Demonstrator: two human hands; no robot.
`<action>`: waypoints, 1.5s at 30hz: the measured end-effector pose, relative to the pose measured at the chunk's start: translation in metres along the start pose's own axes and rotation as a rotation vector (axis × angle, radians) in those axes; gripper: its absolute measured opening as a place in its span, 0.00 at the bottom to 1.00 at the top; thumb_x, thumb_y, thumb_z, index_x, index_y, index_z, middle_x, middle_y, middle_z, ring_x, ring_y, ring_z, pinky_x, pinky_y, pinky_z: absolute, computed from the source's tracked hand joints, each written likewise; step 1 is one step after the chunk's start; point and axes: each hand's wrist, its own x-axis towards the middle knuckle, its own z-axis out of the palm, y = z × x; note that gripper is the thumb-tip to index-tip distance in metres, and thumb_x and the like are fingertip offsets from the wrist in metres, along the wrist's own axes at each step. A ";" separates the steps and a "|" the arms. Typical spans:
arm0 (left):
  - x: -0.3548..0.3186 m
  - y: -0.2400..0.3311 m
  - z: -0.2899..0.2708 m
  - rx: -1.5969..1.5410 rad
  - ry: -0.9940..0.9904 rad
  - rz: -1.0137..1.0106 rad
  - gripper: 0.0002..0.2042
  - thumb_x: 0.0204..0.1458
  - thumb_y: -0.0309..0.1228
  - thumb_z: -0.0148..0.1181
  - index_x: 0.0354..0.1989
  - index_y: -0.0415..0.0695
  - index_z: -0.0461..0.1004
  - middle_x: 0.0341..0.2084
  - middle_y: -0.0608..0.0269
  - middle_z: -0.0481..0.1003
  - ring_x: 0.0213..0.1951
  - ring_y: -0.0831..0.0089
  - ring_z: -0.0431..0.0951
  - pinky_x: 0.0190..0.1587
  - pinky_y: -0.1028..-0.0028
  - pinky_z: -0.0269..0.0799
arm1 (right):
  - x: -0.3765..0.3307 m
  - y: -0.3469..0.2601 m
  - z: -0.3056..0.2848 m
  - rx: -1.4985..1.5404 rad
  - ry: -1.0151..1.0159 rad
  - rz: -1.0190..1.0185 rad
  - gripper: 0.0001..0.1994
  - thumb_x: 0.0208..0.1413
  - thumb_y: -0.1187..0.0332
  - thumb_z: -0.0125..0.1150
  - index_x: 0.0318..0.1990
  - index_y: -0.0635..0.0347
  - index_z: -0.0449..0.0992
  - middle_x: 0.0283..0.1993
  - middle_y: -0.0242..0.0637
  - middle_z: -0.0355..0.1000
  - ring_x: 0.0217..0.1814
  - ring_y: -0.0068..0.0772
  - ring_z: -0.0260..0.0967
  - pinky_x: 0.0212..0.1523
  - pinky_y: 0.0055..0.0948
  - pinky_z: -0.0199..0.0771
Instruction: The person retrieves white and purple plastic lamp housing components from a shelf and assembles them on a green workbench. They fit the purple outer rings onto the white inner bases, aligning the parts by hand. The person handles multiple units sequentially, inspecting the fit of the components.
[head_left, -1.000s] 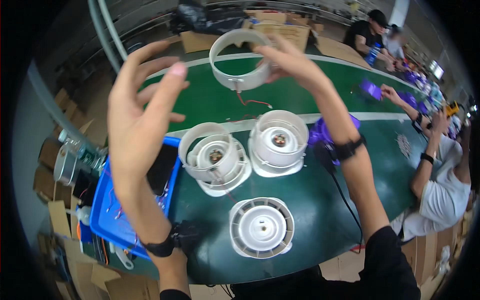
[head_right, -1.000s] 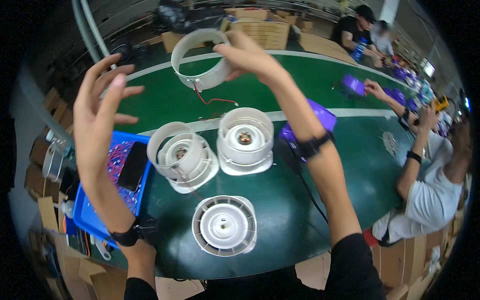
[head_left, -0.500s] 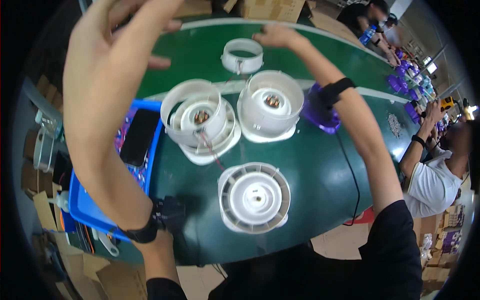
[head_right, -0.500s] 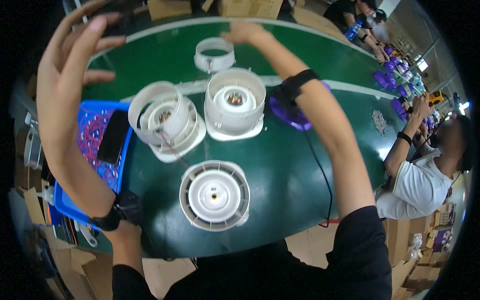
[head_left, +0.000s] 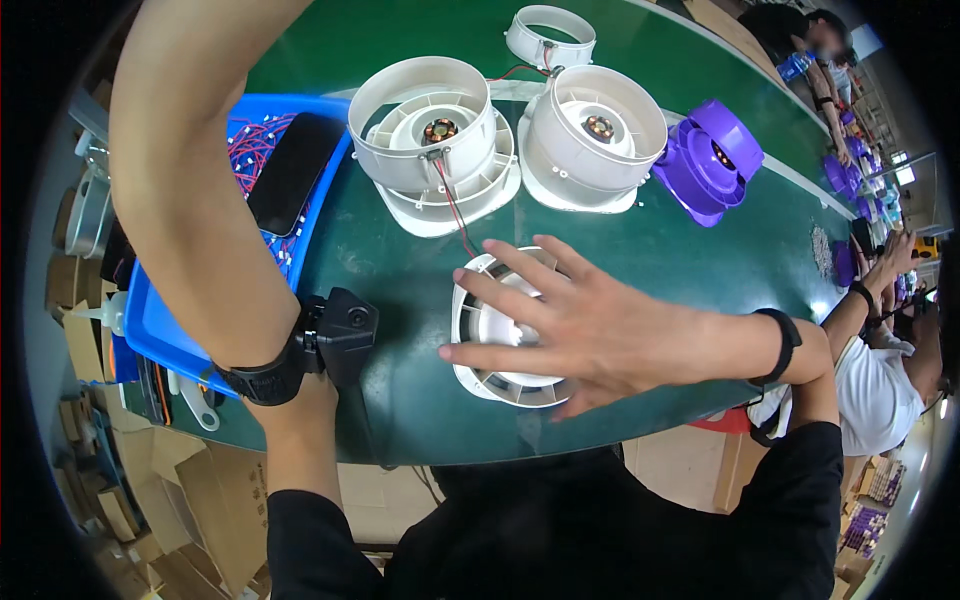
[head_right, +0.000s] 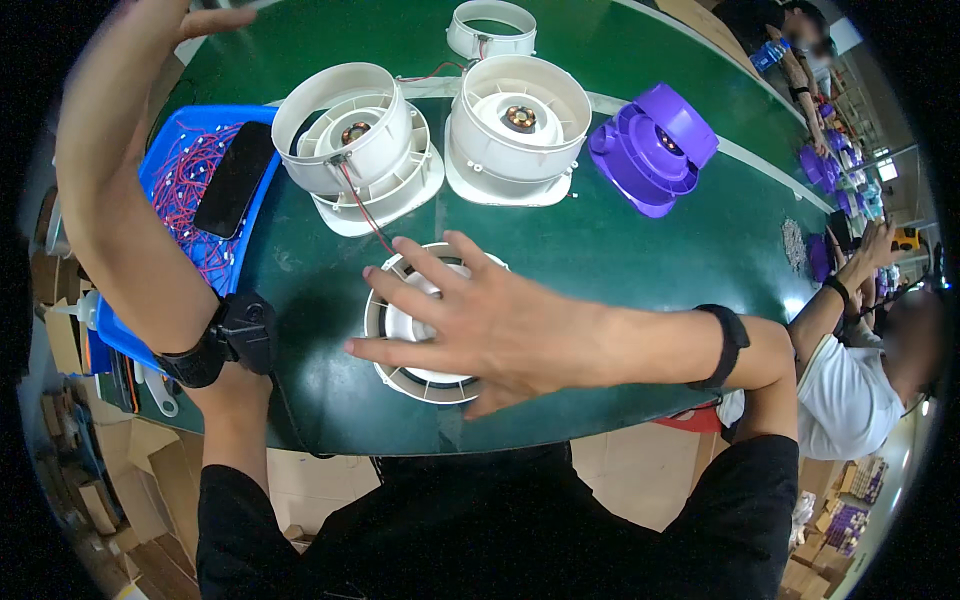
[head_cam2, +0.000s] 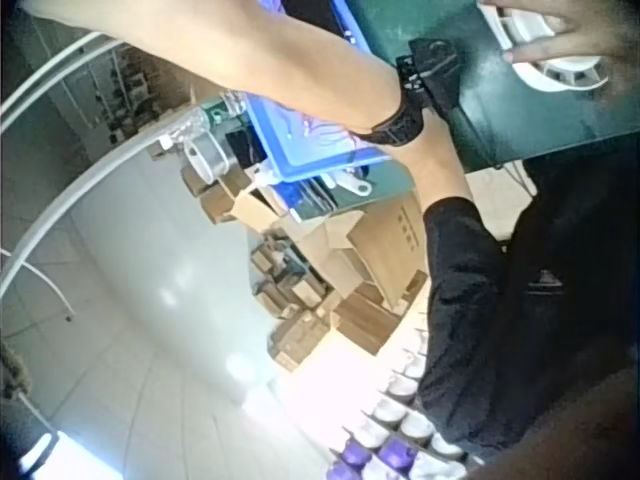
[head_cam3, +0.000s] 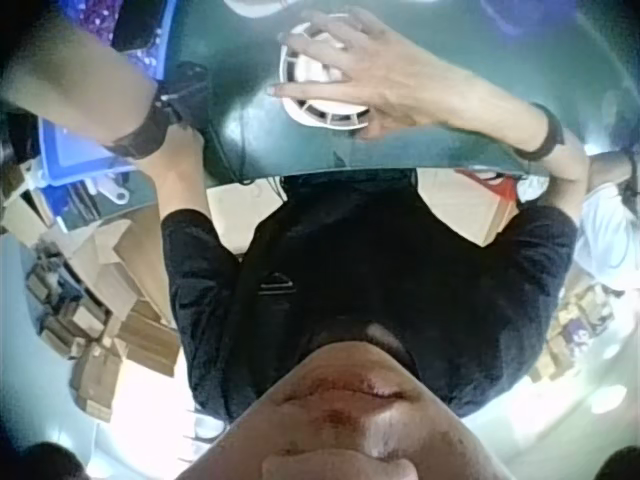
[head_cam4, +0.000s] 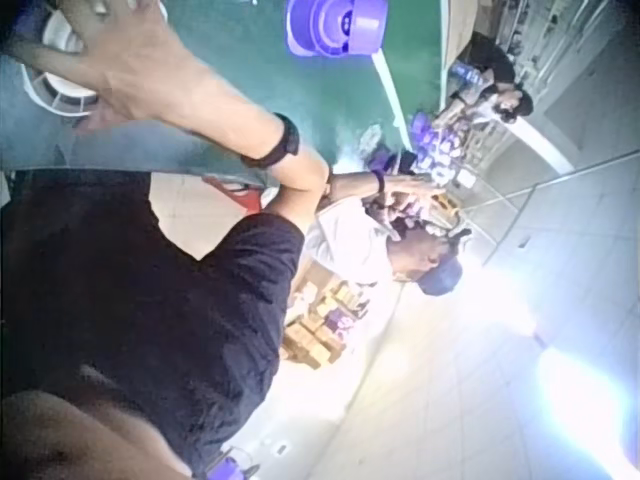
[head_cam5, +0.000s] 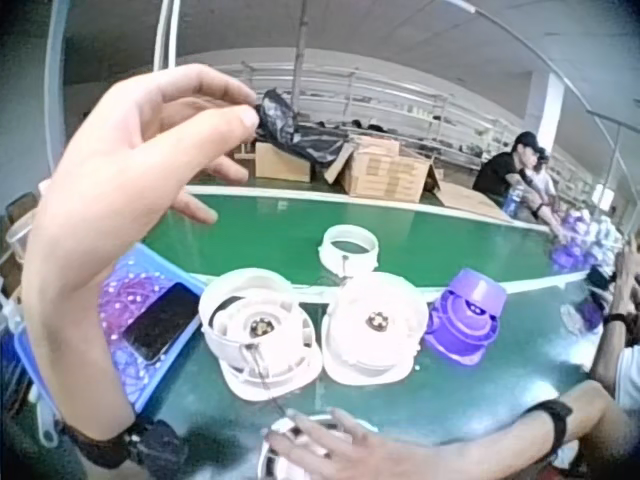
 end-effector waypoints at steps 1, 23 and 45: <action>-0.001 0.001 0.002 0.004 -0.007 -0.019 0.18 0.58 0.39 0.58 0.49 0.36 0.74 0.39 0.55 0.78 0.36 0.73 0.79 0.30 0.78 0.77 | 0.000 -0.002 0.006 0.009 0.015 0.013 0.56 0.32 0.46 0.79 0.72 0.37 0.53 0.70 0.50 0.53 0.66 0.59 0.56 0.57 0.60 0.62; 0.010 -0.037 -0.035 0.051 -0.204 -0.136 0.17 0.58 0.38 0.59 0.51 0.43 0.75 0.41 0.63 0.78 0.37 0.78 0.77 0.34 0.77 0.70 | -0.117 0.317 -0.143 -0.381 0.263 1.256 0.54 0.33 0.32 0.67 0.67 0.56 0.61 0.63 0.64 0.63 0.65 0.58 0.64 0.61 0.48 0.69; 0.006 -0.037 -0.020 0.109 -0.635 -0.231 0.19 0.52 0.32 0.62 0.53 0.39 0.72 0.37 0.56 0.77 0.35 0.70 0.78 0.36 0.72 0.74 | -0.043 0.191 -0.118 0.179 0.487 0.591 0.18 0.61 0.64 0.58 0.56 0.61 0.74 0.42 0.43 0.79 0.44 0.33 0.76 0.50 0.32 0.74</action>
